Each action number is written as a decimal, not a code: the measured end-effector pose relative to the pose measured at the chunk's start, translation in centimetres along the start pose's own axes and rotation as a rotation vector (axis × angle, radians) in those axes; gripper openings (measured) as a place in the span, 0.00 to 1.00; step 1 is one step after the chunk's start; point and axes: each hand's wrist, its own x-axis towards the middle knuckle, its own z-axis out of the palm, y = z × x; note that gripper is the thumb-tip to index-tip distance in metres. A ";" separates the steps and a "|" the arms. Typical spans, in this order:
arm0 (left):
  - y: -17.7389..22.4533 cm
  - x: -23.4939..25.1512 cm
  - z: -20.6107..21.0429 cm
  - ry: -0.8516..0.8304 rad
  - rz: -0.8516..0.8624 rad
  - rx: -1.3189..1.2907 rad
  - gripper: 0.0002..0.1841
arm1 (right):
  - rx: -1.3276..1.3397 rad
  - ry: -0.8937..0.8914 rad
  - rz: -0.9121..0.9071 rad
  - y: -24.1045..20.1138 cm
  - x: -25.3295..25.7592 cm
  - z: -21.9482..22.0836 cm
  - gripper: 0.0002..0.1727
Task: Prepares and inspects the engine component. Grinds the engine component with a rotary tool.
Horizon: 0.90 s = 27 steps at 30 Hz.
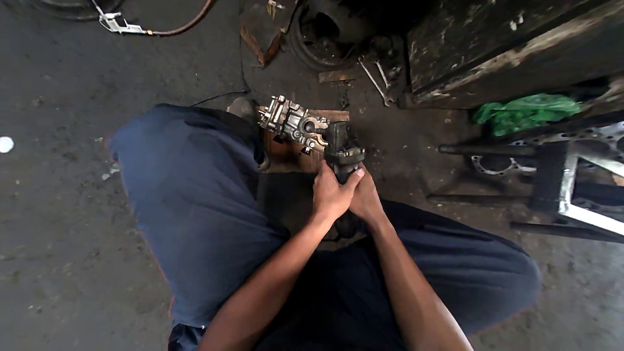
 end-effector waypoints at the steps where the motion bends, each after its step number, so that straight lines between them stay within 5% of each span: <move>1: -0.2 0.1 0.1 0.001 0.007 -0.004 0.39 | 0.002 -0.002 0.007 0.0 0.0 0.0 0.30; 7: -1.6 1.6 0.3 0.001 0.106 -0.133 0.41 | -0.016 0.082 -0.020 0.1 0.8 0.9 0.28; 19: -4.1 4.5 -0.4 0.009 0.025 -0.153 0.43 | -0.002 0.051 -0.018 1.7 3.4 4.4 0.29; 27: -2.6 2.0 0.3 0.003 0.047 -0.078 0.46 | 0.016 0.162 -0.103 2.4 1.0 3.5 0.35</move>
